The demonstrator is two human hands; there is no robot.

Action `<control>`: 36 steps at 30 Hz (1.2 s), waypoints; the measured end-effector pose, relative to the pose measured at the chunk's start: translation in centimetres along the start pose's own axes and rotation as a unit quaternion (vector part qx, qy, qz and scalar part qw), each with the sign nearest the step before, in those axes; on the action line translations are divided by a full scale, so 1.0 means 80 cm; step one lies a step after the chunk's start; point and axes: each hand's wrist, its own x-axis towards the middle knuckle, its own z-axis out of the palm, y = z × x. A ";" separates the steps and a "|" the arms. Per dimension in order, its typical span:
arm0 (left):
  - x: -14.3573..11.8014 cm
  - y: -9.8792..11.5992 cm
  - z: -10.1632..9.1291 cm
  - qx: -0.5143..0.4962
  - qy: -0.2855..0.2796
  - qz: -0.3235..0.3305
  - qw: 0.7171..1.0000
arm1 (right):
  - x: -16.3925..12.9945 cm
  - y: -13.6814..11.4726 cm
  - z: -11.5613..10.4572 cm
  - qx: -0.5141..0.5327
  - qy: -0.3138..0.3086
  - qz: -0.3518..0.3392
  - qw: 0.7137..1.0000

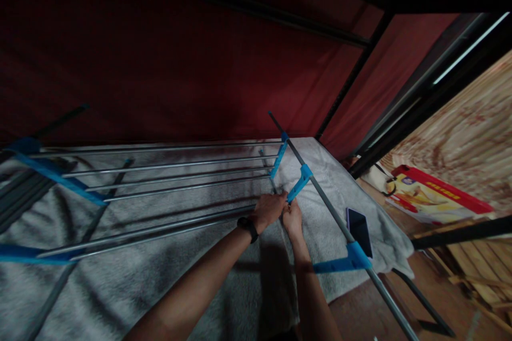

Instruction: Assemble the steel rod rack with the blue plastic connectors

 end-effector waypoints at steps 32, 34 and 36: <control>-0.149 -0.056 0.037 0.018 0.246 0.008 0.969 | 0.007 0.030 -0.013 -0.072 -0.029 0.008 0.997; -0.202 -0.080 0.042 -0.010 0.281 -0.056 0.958 | 0.007 0.033 -0.015 -0.074 -0.028 0.010 0.997; -0.254 -0.108 0.047 -0.046 0.334 -0.116 0.934 | 0.008 0.036 -0.016 -0.076 -0.030 0.019 0.996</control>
